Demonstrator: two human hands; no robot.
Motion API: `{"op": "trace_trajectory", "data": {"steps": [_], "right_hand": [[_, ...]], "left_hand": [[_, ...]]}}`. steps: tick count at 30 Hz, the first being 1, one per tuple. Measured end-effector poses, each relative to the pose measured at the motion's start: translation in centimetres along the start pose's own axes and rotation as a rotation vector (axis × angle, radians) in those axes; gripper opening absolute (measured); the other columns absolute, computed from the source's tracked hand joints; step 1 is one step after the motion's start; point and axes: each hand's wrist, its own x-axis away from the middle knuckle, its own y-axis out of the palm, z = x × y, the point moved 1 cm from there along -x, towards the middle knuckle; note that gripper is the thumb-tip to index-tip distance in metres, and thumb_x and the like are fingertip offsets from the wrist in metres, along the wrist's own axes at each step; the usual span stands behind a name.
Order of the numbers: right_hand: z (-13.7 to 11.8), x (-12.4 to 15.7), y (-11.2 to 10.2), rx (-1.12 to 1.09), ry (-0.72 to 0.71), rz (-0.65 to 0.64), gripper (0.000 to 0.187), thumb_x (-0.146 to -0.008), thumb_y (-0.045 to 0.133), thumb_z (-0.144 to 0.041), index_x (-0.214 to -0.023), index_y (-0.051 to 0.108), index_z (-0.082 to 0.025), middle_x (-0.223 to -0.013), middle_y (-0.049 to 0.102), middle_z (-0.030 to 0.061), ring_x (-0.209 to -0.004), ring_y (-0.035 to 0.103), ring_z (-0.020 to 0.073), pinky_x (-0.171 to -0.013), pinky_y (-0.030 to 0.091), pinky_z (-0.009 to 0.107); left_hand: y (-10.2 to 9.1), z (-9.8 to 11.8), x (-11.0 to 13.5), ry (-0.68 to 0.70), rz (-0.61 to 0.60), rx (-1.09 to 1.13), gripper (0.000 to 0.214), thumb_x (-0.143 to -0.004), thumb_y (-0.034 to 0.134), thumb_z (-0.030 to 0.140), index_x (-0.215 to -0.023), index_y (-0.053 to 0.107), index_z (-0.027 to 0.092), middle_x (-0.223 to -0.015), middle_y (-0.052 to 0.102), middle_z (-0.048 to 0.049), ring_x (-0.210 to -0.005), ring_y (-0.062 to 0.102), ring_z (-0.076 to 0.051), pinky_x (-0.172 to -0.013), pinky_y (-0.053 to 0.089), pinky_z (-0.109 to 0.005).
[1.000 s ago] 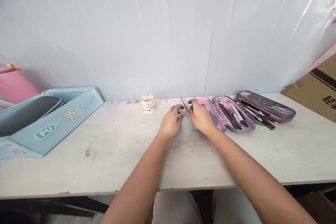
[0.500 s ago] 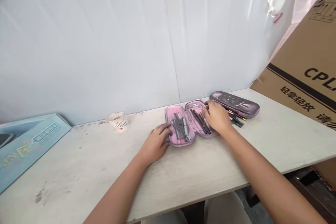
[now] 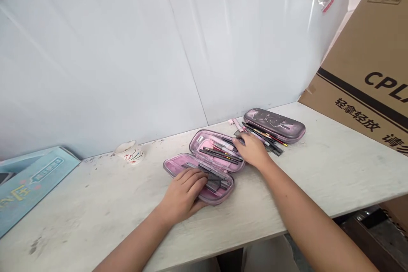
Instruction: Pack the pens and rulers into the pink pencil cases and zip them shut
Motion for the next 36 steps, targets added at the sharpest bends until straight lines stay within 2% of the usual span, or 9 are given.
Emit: {"op": "trace_trajectory", "data": {"steps": [4, 11, 13, 15, 17, 19, 24, 28, 36], "right_hand": [[-0.4, -0.2, -0.2, -0.380, 0.013, 0.015, 0.045, -0.088, 0.030, -0.052, -0.093, 0.062, -0.021, -0.091, 0.067, 0.0047, -0.089, 0.060, 0.0201, -0.079, 0.044, 0.032], [-2.1, 0.8, -0.2, -0.916, 0.003, -0.097, 0.054, -0.086, 0.028, -0.060, -0.105, 0.060, -0.021, -0.103, 0.066, 0.0047, -0.099, 0.059, 0.0184, -0.090, 0.043, 0.032], [-2.3, 1.1, -0.1, -1.027, 0.033, -0.162, 0.057, -0.086, 0.026, -0.062, -0.110, 0.058, -0.021, -0.099, 0.067, 0.0055, -0.096, 0.061, 0.0190, -0.085, 0.046, 0.032], [-2.3, 1.1, 0.0, -1.081, 0.028, -0.207, 0.060, -0.085, 0.024, -0.063, -0.112, 0.057, -0.020, -0.097, 0.068, 0.0066, -0.094, 0.062, 0.0196, -0.082, 0.048, 0.033], [-2.3, 1.1, 0.1, -1.050, -0.003, -0.198, 0.061, -0.086, 0.023, -0.063, -0.113, 0.055, -0.019, -0.101, 0.066, 0.0075, -0.097, 0.061, 0.0200, -0.086, 0.046, 0.034], [-2.2, 0.9, 0.1, -0.952, -0.044, -0.160, 0.059, -0.085, 0.026, -0.062, -0.115, 0.053, -0.019, -0.109, 0.063, 0.0084, -0.104, 0.057, 0.0204, -0.091, 0.043, 0.036], [-2.4, 0.8, 1.3, -0.784, -0.169, -0.213, 0.064, -0.078, 0.049, -0.059, -0.126, 0.041, -0.019, -0.122, 0.055, 0.0108, -0.111, 0.053, 0.0233, -0.092, 0.042, 0.038], [-2.9, 1.2, 2.6, -0.563, -0.209, -0.284, 0.070, -0.070, 0.060, -0.057, -0.126, 0.045, -0.019, -0.115, 0.059, 0.0107, -0.104, 0.055, 0.0266, -0.088, 0.043, 0.041], [-4.3, 1.8, 3.1, -0.272, -0.375, -0.218, 0.035, -0.082, 0.050, -0.047, -0.097, 0.066, -0.020, -0.097, 0.067, 0.0082, -0.092, 0.059, 0.0239, -0.077, 0.043, 0.034]], "left_hand": [[-0.5, 0.1, -1.2, -0.053, 0.025, -0.069, 0.054, -0.079, 0.051, 0.050, -0.121, 0.047, 0.017, -0.125, 0.054, -0.0137, -0.118, 0.046, -0.028, -0.102, 0.033, -0.045], [-1.7, -0.3, -6.1, -0.123, 0.024, -0.100, 0.090, -0.071, 0.055, 0.062, -0.138, 0.023, 0.011, -0.144, 0.028, -0.0192, -0.136, 0.020, -0.032, -0.108, 0.021, -0.049], [-1.8, -0.8, -7.4, -0.117, 0.004, -0.120, 0.091, -0.070, 0.055, 0.064, -0.138, 0.023, 0.012, -0.142, 0.033, -0.0186, -0.135, 0.022, -0.032, -0.108, 0.020, -0.049], [-1.8, -1.5, -8.3, -0.105, -0.053, -0.143, 0.083, -0.070, 0.052, 0.066, -0.131, 0.034, 0.013, -0.128, 0.049, -0.0164, -0.125, 0.038, -0.031, -0.107, 0.022, -0.048], [-1.7, -2.2, -8.9, -0.128, -0.120, -0.172, 0.071, -0.072, 0.046, 0.069, -0.117, 0.047, 0.014, -0.108, 0.060, -0.0131, -0.106, 0.054, -0.029, -0.098, 0.033, -0.045], [-2.0, -3.0, -9.1, -0.195, -0.146, -0.207, 0.064, -0.075, 0.039, 0.070, -0.105, 0.052, 0.015, -0.097, 0.062, -0.0113, -0.091, 0.059, -0.027, -0.083, 0.042, -0.040], [-4.1, -4.9, -8.7, -0.436, -0.089, -0.184, 0.053, -0.080, 0.033, 0.067, -0.096, 0.053, 0.020, -0.092, 0.063, -0.0066, -0.080, 0.060, -0.023, -0.062, 0.039, -0.030], [-5.7, -5.6, -7.8, -0.595, -0.086, -0.078, 0.050, -0.081, 0.030, 0.066, -0.086, 0.053, 0.022, -0.078, 0.064, -0.0039, -0.069, 0.059, -0.020, -0.055, 0.033, -0.027], [-5.7, -5.5, -7.0, -0.689, -0.066, -0.022, 0.054, -0.079, 0.029, 0.070, -0.084, 0.055, 0.022, -0.075, 0.065, -0.0042, -0.066, 0.059, -0.021, -0.052, 0.030, -0.027]]}}
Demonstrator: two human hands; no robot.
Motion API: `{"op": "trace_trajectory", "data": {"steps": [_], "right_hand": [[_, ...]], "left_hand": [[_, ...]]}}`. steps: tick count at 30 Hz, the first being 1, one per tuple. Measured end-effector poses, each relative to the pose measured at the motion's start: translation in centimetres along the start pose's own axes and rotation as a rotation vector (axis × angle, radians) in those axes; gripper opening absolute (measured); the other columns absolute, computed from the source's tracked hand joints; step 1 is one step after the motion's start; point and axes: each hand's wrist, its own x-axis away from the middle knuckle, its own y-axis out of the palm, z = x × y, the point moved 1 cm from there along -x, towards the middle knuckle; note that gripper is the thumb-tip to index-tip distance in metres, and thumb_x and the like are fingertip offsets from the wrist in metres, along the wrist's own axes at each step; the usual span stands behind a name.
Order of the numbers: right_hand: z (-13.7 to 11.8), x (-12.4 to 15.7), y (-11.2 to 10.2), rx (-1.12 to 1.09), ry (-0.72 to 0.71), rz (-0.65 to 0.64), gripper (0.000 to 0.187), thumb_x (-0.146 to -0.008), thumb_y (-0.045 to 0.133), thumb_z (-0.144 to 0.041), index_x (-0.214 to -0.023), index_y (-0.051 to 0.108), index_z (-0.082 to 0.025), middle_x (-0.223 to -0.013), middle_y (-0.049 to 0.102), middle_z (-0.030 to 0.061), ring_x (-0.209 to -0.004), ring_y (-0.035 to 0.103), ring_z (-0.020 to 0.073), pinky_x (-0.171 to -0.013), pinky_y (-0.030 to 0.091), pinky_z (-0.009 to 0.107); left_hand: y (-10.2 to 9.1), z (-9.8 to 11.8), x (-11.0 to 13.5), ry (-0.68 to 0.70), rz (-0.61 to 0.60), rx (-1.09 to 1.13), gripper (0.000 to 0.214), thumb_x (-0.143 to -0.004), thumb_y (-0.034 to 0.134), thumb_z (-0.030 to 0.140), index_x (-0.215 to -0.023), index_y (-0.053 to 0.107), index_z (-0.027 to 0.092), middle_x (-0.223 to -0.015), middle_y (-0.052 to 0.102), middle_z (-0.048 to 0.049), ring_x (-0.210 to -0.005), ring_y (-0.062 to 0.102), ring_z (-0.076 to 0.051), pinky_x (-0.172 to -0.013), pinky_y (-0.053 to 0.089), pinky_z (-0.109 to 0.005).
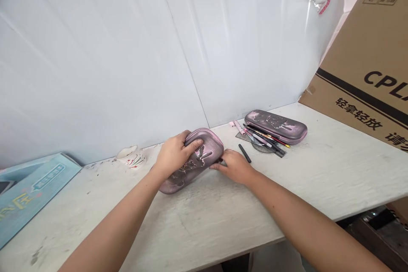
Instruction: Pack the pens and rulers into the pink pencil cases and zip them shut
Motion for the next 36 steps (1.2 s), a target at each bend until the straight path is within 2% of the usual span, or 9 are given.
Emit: {"op": "trace_trajectory", "data": {"steps": [5, 10, 14, 17, 23, 29, 31, 33, 36], "right_hand": [[-0.4, 0.1, -0.8, 0.230, -0.082, 0.025, 0.036, -0.091, 0.035, -0.033, -0.082, 0.066, -0.017, -0.082, 0.068, 0.0067, -0.083, 0.058, 0.0191, -0.074, 0.040, 0.031], [0.6, 1.1, -2.4, 0.627, -0.204, 0.044, 0.023, -0.086, 0.046, -0.023, -0.079, 0.067, -0.018, -0.075, 0.068, 0.0063, -0.084, 0.055, 0.0214, -0.083, 0.033, 0.037], [2.2, 2.0, -4.7, 0.897, -0.331, 0.012, 0.019, -0.080, 0.049, -0.012, -0.074, 0.066, -0.017, -0.071, 0.067, 0.0052, -0.083, 0.054, 0.0211, -0.091, 0.028, 0.040], [2.1, 2.1, -7.4, 1.067, -0.454, -0.032, 0.022, -0.082, 0.046, -0.010, -0.071, 0.064, -0.018, -0.069, 0.065, 0.0038, -0.078, 0.053, 0.0194, -0.092, 0.027, 0.041], [-2.8, -1.3, -11.7, 1.278, -0.853, -0.249, 0.023, -0.081, 0.045, -0.009, -0.073, 0.064, -0.021, -0.067, 0.064, 0.0022, -0.081, 0.052, 0.0183, -0.097, 0.024, 0.041], [-8.6, -5.1, -10.1, 1.332, -1.119, -0.485, 0.018, -0.078, 0.050, -0.011, -0.069, 0.063, -0.020, -0.065, 0.064, 0.0002, -0.073, 0.051, 0.0171, -0.096, 0.025, 0.038], [-9.7, -5.2, -9.4, 1.322, -1.140, -0.518, 0.018, -0.078, 0.050, -0.010, -0.069, 0.063, -0.019, -0.064, 0.064, 0.0008, -0.073, 0.051, 0.0170, -0.094, 0.027, 0.037], [-10.2, -4.7, -9.2, 1.296, -1.077, -0.506, 0.021, -0.079, 0.047, -0.008, -0.070, 0.063, -0.019, -0.065, 0.063, 0.0018, -0.072, 0.050, 0.0168, -0.092, 0.029, 0.036], [-10.0, -3.3, -9.4, 1.216, -0.791, -0.403, 0.026, -0.083, 0.040, -0.008, -0.077, 0.063, -0.020, -0.069, 0.064, 0.0046, -0.077, 0.051, 0.0176, -0.086, 0.032, 0.035]], "left_hand": [[-0.1, -0.2, -0.1, -0.039, 0.026, 0.025, 0.056, -0.079, 0.027, 0.070, -0.084, 0.056, 0.023, -0.074, 0.065, -0.0037, -0.069, 0.060, -0.021, -0.053, 0.032, -0.027], [0.6, 1.2, 0.2, -0.036, 0.020, -0.072, 0.063, -0.076, 0.024, 0.075, -0.085, 0.057, 0.022, -0.079, 0.066, -0.0057, -0.074, 0.062, -0.024, -0.055, 0.034, -0.028], [2.1, 3.2, 0.4, 0.092, -0.011, -0.151, 0.066, -0.075, 0.024, 0.075, -0.090, 0.057, 0.020, -0.085, 0.067, -0.0084, -0.078, 0.062, -0.025, -0.061, 0.039, -0.031], [3.2, 4.4, 0.6, 0.201, -0.014, -0.186, 0.066, -0.077, 0.024, 0.074, -0.090, 0.057, 0.017, -0.085, 0.066, -0.0097, -0.078, 0.063, -0.026, -0.063, 0.041, -0.033], [3.9, 5.1, 1.5, 0.291, 0.034, -0.169, 0.069, -0.076, 0.028, 0.074, -0.091, 0.058, 0.013, -0.083, 0.064, -0.0106, -0.077, 0.062, -0.027, -0.063, 0.042, -0.034], [4.2, 5.4, 2.8, 0.300, 0.118, -0.112, 0.068, -0.081, 0.025, 0.068, -0.084, 0.062, 0.012, -0.083, 0.064, -0.0131, -0.080, 0.060, -0.026, -0.067, 0.042, -0.036], [4.4, 5.6, 3.2, 0.268, 0.142, -0.074, 0.061, -0.087, 0.024, 0.058, -0.080, 0.063, 0.013, -0.081, 0.064, -0.0123, -0.082, 0.060, -0.025, -0.071, 0.041, -0.036], [4.6, 5.8, 3.5, 0.235, 0.176, -0.033, 0.053, -0.091, 0.023, 0.046, -0.080, 0.064, 0.014, -0.081, 0.064, -0.0111, -0.083, 0.060, -0.025, -0.074, 0.040, -0.038], [4.7, 6.0, 3.7, 0.228, 0.213, 0.021, 0.046, -0.092, 0.023, 0.036, -0.083, 0.063, 0.014, -0.084, 0.065, -0.0105, -0.085, 0.059, -0.025, -0.076, 0.038, -0.040]]}}
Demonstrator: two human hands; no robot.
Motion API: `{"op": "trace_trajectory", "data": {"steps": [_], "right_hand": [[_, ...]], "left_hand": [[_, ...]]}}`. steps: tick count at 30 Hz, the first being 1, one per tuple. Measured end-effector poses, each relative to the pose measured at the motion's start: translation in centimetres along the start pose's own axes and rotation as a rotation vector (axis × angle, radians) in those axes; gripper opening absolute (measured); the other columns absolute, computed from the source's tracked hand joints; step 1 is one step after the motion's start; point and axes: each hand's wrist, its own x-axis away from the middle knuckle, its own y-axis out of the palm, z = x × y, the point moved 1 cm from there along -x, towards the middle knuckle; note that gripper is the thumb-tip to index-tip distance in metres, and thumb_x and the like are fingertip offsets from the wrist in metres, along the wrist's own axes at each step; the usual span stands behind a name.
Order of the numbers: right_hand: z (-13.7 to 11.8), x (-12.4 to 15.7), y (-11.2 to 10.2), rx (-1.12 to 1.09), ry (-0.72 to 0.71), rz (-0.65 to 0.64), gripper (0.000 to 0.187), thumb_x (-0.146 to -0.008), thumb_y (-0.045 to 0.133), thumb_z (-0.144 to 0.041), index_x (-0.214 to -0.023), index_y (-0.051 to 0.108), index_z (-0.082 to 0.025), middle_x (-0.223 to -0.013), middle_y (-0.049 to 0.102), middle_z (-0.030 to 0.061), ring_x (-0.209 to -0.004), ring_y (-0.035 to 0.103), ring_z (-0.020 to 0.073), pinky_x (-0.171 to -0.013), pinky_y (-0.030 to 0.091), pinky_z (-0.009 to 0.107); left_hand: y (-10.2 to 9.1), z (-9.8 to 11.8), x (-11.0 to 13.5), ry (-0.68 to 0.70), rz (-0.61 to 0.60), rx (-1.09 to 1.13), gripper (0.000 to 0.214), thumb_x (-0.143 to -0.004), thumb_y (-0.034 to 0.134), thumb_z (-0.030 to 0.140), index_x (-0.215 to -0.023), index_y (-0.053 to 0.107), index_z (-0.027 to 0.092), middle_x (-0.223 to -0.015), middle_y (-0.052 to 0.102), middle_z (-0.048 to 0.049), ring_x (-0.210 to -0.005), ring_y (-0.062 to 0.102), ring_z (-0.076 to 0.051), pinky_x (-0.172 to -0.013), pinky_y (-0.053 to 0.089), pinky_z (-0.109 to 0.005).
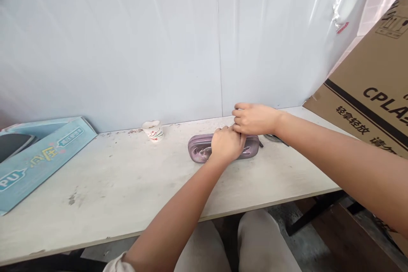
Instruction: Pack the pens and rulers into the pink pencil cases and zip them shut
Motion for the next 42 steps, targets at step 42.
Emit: {"op": "trace_trajectory", "data": {"steps": [42], "right_hand": [[-4.3, -4.5, 1.2, -1.212, 0.886, 0.834, 0.063, -0.081, 0.046, -0.054, -0.130, 0.035, -0.017, -0.132, 0.047, 0.0111, -0.118, 0.045, 0.0228, -0.099, 0.036, 0.037]], "left_hand": [[-9.1, -4.0, -2.1, -0.291, 0.305, 0.320, 0.051, -0.093, 0.016, 0.036, -0.100, 0.063, 0.019, -0.099, 0.066, -0.0068, -0.101, 0.057, -0.020, -0.092, 0.039, -0.032]]}}
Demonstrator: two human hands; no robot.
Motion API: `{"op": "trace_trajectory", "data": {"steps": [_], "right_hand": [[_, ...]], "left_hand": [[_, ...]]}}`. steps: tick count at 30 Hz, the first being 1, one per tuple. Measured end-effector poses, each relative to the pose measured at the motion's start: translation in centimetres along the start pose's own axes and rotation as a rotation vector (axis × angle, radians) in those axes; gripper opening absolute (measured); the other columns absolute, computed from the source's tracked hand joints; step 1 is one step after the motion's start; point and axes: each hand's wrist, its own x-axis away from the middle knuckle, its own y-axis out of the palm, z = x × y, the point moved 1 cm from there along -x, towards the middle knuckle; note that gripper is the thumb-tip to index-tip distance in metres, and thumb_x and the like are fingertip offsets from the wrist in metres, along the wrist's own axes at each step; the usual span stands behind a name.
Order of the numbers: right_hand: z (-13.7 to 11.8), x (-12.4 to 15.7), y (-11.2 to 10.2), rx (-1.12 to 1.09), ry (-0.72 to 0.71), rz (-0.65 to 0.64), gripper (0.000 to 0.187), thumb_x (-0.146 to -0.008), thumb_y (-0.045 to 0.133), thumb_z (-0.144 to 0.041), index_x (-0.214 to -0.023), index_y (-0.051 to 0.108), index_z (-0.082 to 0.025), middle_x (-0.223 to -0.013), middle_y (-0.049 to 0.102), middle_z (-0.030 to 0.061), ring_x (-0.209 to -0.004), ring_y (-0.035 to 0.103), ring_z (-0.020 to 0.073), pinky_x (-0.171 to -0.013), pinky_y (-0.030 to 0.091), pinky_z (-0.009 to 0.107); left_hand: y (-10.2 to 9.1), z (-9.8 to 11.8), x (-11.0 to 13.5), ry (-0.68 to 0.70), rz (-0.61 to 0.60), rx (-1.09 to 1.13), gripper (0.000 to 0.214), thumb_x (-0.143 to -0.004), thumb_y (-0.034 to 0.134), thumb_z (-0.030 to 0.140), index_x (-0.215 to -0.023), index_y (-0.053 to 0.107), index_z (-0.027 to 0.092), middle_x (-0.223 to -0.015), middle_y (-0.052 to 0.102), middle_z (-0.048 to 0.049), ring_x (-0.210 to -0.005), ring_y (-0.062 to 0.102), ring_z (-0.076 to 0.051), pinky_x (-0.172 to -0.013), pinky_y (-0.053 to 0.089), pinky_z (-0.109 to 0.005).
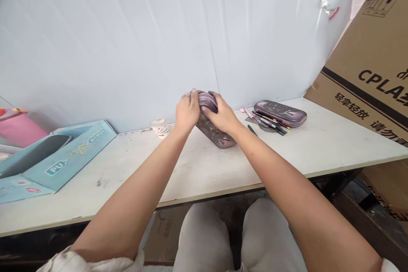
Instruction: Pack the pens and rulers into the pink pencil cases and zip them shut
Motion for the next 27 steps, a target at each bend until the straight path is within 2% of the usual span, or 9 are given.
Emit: {"op": "trace_trajectory", "data": {"steps": [3, 7, 12, 15, 17, 19, 21, 23, 27], "right_hand": [[1.3, 0.4, -2.2, -0.050, 0.044, 0.116, 0.057, -0.080, 0.048, -0.055, -0.124, 0.038, -0.021, -0.125, 0.052, 0.0084, -0.112, 0.050, 0.0222, -0.095, 0.040, 0.038], [3.5, 2.2, -3.9, -0.064, 0.122, 0.308, 0.049, -0.083, 0.042, -0.054, -0.119, 0.037, -0.021, -0.119, 0.054, 0.0100, -0.108, 0.052, 0.0211, -0.091, 0.042, 0.038], [4.3, 2.8, -4.4, -0.128, 0.159, 0.361, 0.045, -0.084, 0.041, -0.052, -0.115, 0.038, -0.021, -0.117, 0.054, 0.0105, -0.106, 0.053, 0.0200, -0.090, 0.043, 0.035], [4.8, 3.1, -4.2, -0.127, 0.180, 0.391, 0.047, -0.084, 0.039, -0.053, -0.116, 0.038, -0.020, -0.119, 0.054, 0.0116, -0.107, 0.053, 0.0203, -0.090, 0.042, 0.034], [5.6, 4.0, -3.9, -0.090, 0.237, 0.377, 0.048, -0.086, 0.033, -0.055, -0.118, 0.039, -0.019, -0.120, 0.054, 0.0122, -0.109, 0.053, 0.0210, -0.088, 0.043, 0.034], [6.6, 5.4, -3.6, -0.036, 0.316, 0.292, 0.051, -0.086, 0.029, -0.056, -0.120, 0.041, -0.020, -0.120, 0.056, 0.0121, -0.109, 0.053, 0.0220, -0.087, 0.043, 0.035], [7.5, 7.0, -3.1, 0.033, 0.360, 0.159, 0.054, -0.084, 0.033, -0.058, -0.121, 0.043, -0.020, -0.120, 0.058, 0.0123, -0.110, 0.054, 0.0238, -0.087, 0.043, 0.036], [7.8, 8.3, -2.7, 0.132, 0.437, 0.106, 0.058, -0.083, 0.032, -0.061, -0.117, 0.049, -0.017, -0.115, 0.060, 0.0154, -0.107, 0.056, 0.0273, -0.084, 0.044, 0.038], [5.8, 8.8, -1.2, 0.303, 0.560, 0.041, 0.065, -0.084, 0.024, -0.062, -0.112, 0.054, -0.012, -0.106, 0.064, 0.0203, -0.102, 0.059, 0.0319, -0.078, 0.045, 0.039]], "left_hand": [[2.4, 2.9, -0.4, 0.099, 0.044, -0.023, 0.048, -0.093, 0.019, 0.033, -0.099, 0.064, 0.018, -0.099, 0.064, -0.0075, -0.101, 0.056, -0.020, -0.093, 0.038, -0.032], [5.3, 5.0, -1.1, 0.076, 0.051, 0.129, 0.049, -0.094, 0.016, 0.029, -0.103, 0.063, 0.018, -0.106, 0.063, -0.0052, -0.104, 0.055, -0.016, -0.093, 0.038, -0.028], [7.4, 4.1, -1.8, -0.173, 0.005, 0.359, 0.052, -0.093, 0.012, 0.028, -0.103, 0.061, 0.017, -0.104, 0.066, -0.0037, -0.099, 0.058, -0.015, -0.082, 0.044, -0.025], [8.7, 1.9, 0.4, -0.429, -0.014, 0.361, 0.052, -0.092, 0.011, 0.032, -0.097, 0.060, 0.013, -0.096, 0.067, -0.0078, -0.089, 0.060, -0.017, -0.071, 0.047, -0.026], [9.6, 0.4, 3.0, -0.559, -0.078, 0.350, 0.052, -0.092, 0.011, 0.034, -0.095, 0.058, 0.013, -0.099, 0.067, -0.0099, -0.092, 0.061, -0.018, -0.073, 0.047, -0.027], [10.6, -1.0, 5.6, -0.644, -0.187, 0.349, 0.056, -0.093, 0.006, 0.036, -0.099, 0.057, 0.014, -0.111, 0.064, -0.0116, -0.103, 0.059, -0.018, -0.081, 0.046, -0.028], [11.1, -1.8, 7.6, -0.587, -0.208, 0.320, 0.056, -0.093, 0.005, 0.042, -0.114, 0.049, 0.014, -0.124, 0.056, -0.0138, -0.115, 0.052, -0.019, -0.089, 0.043, -0.030], [11.1, -2.1, 8.8, -0.508, -0.221, 0.324, 0.054, -0.091, 0.013, 0.050, -0.123, 0.038, 0.013, -0.123, 0.056, -0.0157, -0.114, 0.054, -0.020, -0.089, 0.043, -0.030], [9.2, -3.0, 9.9, -0.485, -0.268, 0.324, 0.059, -0.087, 0.031, 0.054, -0.128, 0.025, 0.012, -0.118, 0.058, -0.0181, -0.105, 0.059, -0.022, -0.086, 0.044, -0.031]]}}
